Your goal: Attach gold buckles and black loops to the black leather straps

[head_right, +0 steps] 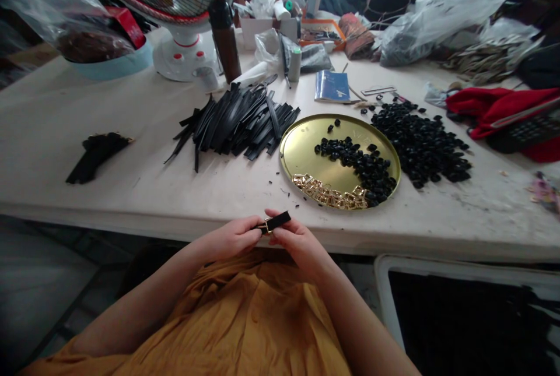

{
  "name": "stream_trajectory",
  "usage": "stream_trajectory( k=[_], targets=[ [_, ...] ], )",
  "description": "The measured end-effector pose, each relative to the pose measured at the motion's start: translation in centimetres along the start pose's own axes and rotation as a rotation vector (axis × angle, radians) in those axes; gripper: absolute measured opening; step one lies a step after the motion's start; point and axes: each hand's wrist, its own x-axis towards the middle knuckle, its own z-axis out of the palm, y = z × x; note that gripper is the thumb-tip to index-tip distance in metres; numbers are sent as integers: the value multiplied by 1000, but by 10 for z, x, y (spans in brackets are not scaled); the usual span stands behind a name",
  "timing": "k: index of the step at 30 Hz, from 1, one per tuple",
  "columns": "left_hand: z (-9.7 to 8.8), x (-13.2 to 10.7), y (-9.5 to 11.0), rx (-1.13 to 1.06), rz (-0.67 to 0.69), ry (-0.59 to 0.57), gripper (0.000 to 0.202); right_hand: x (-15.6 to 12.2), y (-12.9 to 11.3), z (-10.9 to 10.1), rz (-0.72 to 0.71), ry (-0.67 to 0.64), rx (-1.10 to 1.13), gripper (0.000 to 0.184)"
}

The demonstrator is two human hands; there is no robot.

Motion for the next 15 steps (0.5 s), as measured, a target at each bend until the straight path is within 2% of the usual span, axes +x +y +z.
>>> stream_trajectory(
  k=[6,12,15],
  targets=[
    [5,4,-2,98,-53,96,23,8,9,-4,-48,44,-39,44],
    [3,3,-3,77,-19,73,23,13,7,-9,57,29,179,39],
    [4,3,-3,52,7,86,24,13,8,-8,61,40,216,35]
  ],
)
